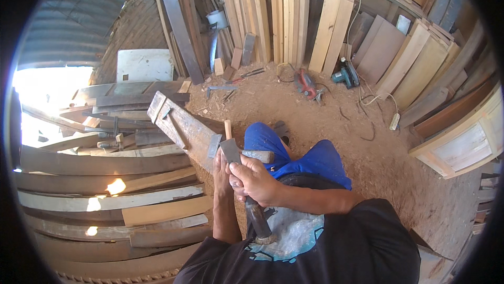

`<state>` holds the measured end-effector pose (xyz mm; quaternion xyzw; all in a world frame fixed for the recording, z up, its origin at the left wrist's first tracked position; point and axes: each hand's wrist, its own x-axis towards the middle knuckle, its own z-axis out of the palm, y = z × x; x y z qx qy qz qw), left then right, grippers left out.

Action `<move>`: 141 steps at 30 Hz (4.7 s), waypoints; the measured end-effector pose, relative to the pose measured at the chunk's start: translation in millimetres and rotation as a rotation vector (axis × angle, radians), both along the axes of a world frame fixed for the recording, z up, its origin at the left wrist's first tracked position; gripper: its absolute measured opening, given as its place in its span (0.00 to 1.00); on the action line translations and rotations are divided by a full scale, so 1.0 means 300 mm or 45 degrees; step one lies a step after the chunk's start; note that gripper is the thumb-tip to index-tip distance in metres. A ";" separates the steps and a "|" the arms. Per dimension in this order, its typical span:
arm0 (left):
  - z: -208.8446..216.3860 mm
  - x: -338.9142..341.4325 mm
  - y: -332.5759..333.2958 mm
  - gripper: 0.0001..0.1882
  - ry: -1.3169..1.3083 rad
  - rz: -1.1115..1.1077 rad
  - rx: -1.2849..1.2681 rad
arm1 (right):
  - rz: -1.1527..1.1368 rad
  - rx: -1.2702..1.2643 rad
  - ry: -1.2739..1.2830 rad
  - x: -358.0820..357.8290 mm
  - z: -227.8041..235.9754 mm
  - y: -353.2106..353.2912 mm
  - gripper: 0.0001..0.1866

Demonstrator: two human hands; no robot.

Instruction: The person uses a chisel and a wooden mallet to carve a wooden dowel, then switches to a hammer and chisel to carve into a large timber beam.

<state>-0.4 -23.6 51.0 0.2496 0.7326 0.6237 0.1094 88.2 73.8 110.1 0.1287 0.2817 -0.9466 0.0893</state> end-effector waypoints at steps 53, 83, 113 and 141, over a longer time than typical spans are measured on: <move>0.050 0.214 -0.093 0.14 0.105 -0.157 -0.409 | -0.352 0.193 0.138 0.164 0.106 0.118 0.10; -0.058 0.095 -0.012 0.20 -0.874 -0.378 0.184 | -0.401 1.396 0.199 -0.088 -0.132 0.308 0.10; -0.118 0.184 -0.182 0.21 -0.398 -0.206 -0.083 | -0.336 0.171 0.051 0.117 0.092 0.107 0.10; 0.030 0.138 -0.110 0.20 -0.283 -0.071 -0.076 | -0.142 0.122 0.002 0.054 -0.016 0.043 0.09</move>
